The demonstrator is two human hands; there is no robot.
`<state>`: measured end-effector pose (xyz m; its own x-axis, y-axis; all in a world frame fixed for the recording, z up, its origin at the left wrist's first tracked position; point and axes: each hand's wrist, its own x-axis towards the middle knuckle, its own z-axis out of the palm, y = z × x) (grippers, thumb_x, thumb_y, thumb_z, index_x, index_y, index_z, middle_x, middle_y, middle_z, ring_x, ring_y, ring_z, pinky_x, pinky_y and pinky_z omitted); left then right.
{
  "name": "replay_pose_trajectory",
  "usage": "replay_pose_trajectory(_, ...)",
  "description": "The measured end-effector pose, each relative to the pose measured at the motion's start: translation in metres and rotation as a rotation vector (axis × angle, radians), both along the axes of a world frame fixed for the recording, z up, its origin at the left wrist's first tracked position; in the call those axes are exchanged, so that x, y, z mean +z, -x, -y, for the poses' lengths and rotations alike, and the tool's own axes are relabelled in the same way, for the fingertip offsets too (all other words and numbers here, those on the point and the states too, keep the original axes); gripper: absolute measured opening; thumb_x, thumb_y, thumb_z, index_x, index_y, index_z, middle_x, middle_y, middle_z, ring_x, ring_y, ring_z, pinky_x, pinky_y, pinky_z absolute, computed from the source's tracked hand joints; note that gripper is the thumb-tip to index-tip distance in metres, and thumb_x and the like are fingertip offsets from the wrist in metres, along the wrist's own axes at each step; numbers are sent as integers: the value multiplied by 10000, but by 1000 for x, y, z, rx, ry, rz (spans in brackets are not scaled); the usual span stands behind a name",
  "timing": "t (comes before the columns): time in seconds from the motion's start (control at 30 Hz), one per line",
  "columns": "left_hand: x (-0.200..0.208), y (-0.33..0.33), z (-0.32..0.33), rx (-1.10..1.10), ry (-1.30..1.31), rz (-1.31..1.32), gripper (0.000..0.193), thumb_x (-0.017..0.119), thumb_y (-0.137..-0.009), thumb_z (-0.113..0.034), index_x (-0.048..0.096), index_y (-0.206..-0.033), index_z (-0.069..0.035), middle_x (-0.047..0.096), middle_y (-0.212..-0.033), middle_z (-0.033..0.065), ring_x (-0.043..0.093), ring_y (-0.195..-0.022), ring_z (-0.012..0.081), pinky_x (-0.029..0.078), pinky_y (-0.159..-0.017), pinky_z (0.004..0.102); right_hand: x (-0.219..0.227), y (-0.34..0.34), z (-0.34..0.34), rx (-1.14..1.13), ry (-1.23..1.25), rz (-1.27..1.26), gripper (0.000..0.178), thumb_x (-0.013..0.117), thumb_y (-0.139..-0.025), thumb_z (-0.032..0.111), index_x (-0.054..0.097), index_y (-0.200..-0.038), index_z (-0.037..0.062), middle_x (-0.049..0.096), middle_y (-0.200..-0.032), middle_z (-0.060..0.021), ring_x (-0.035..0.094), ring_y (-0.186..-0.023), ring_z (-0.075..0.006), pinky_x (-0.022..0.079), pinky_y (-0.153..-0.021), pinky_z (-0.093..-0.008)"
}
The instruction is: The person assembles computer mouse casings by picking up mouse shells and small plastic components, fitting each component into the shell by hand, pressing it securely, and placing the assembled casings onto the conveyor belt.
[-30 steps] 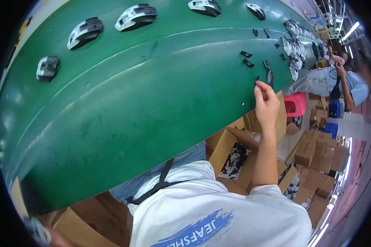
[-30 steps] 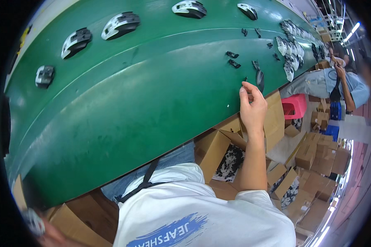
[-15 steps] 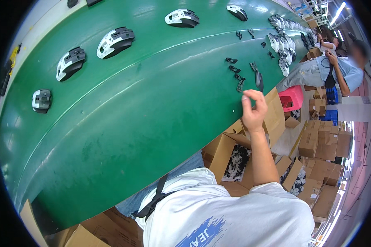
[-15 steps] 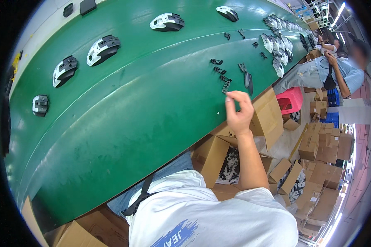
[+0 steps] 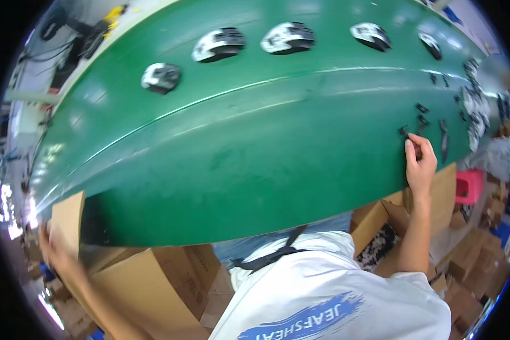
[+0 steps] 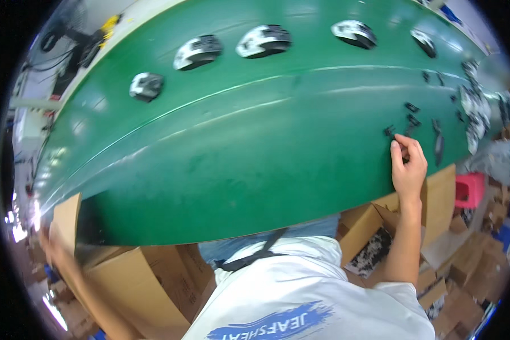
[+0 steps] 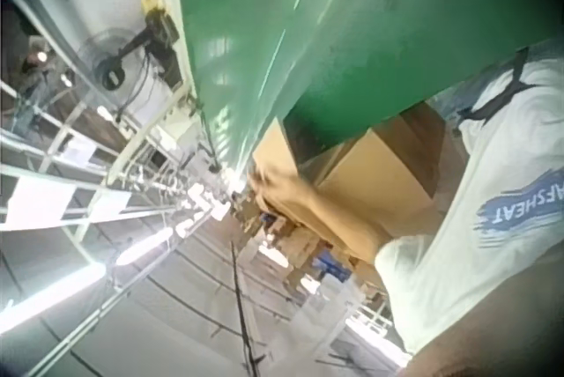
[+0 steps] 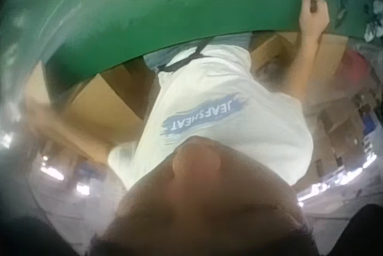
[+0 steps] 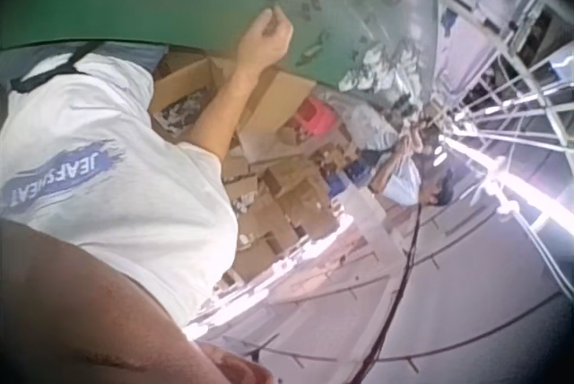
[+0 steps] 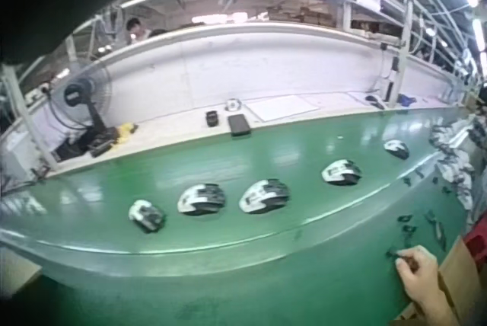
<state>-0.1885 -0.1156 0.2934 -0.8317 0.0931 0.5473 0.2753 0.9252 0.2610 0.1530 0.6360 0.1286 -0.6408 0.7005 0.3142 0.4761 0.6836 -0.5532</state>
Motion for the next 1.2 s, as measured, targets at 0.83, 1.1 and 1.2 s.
replay_pose_trajectory(0.83, -127, 84, -243, -401, -1110, 710, 611, 606, -1130, -456, 545, -1550, -17, 672, -1462, 82, 636, -1338, 239, 473, -1157, 413, 16, 129, 101, 379, 208, -92, 131, 820, -947, 81, 803, -1057, 12, 754, -929, -88, 714, -765, -184, 589, -719, -321)
replay_pose_trajectory(1.1, -136, -103, -296, -630, -2130, 1243, 674, 379, -1136, -572, 555, -1546, -67, 672, -1386, 241, 716, -1096, 378, 625, -773, 483, 67, 128, 172, 821, 453, -157, 148, 873, -896, 55, 841, -1038, 28, 826, -960, -120, 788, -849, -191, 622, -767, -319)
replay_pose_trajectory(1.2, -134, -139, -321, -529, -2102, 1208, 665, 359, -1134, -560, 545, -1532, -61, 657, -1395, 226, 719, -1133, 352, 625, -897, 461, 82, 133, 218, 975, 740, -245, 197, 906, -873, 26, 816, -1048, 17, 778, -951, -107, 748, -787, -149, 609, -670, -276)
